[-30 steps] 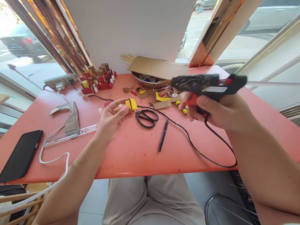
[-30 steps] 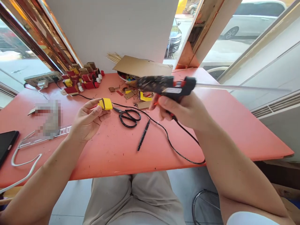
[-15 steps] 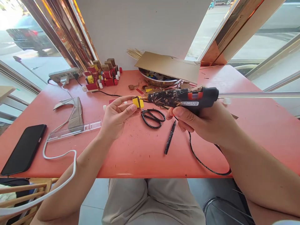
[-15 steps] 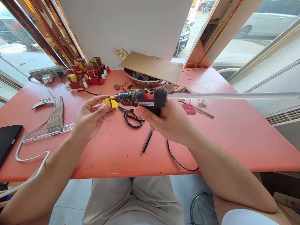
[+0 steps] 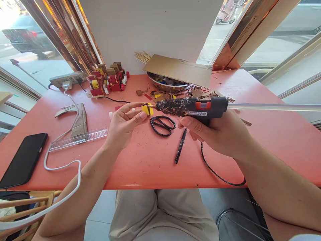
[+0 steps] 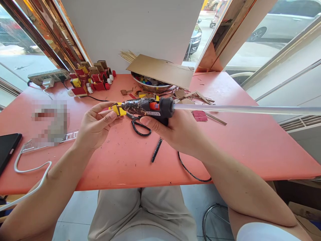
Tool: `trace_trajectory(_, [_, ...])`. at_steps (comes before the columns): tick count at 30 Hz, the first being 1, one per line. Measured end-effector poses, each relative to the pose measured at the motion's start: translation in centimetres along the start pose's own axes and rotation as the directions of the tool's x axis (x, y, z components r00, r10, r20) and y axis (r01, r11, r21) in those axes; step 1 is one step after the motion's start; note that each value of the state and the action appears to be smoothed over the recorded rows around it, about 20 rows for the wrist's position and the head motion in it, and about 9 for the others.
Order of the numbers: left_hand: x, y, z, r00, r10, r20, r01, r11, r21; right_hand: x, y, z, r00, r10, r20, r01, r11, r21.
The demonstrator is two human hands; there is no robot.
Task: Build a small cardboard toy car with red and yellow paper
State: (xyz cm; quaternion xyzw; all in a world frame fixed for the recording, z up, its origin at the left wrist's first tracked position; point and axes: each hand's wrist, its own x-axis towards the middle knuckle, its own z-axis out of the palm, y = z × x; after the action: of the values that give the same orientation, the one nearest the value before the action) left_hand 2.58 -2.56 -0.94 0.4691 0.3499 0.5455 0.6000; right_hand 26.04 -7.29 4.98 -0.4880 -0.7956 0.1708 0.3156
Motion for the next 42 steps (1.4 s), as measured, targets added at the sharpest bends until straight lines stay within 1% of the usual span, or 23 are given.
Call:
trace_trajectory(4, [-0.02, 0.09, 0.07, 1.000, 0.002, -0.013, -0.002, 1.000, 0.007, -0.02, -0.11, 0.04, 1.000, -0.013, -0.023, 0.013, 1.000, -0.015])
trace_trajectory(13, [-0.02, 0.04, 0.00, 1.000, -0.011, -0.021, 0.011, 1.000, 0.007, -0.18, 0.12, 0.06, 1.000, -0.007, -0.009, 0.006, 0.999, -0.054])
trace_trajectory(21, [-0.04, 0.07, 0.07, 1.000, 0.000, -0.013, 0.000, 1.000, 0.015, -0.22, 0.23, 0.09, 0.999, -0.025, -0.024, 0.023, 0.998, -0.066])
trace_trajectory(30, [-0.08, 0.04, 0.21, 1.000, 0.008, -0.024, -0.008, 1.000, -0.004, -0.11, -0.35, -0.02, 0.999, -0.035, -0.037, 0.032, 0.996, -0.079])
trace_trajectory(36, [-0.04, 0.17, 0.33, 0.999, -0.004, -0.039, 0.004, 1.000, -0.012, -0.13, -0.55, -0.05, 0.999, -0.048, -0.019, 0.046, 0.996, -0.077])
trace_trajectory(42, [-0.02, 0.07, 0.15, 0.999, 0.011, -0.038, -0.011, 1.000, -0.012, -0.33, -0.53, -0.10, 0.998, -0.042, 0.041, 0.047, 0.991, -0.129])
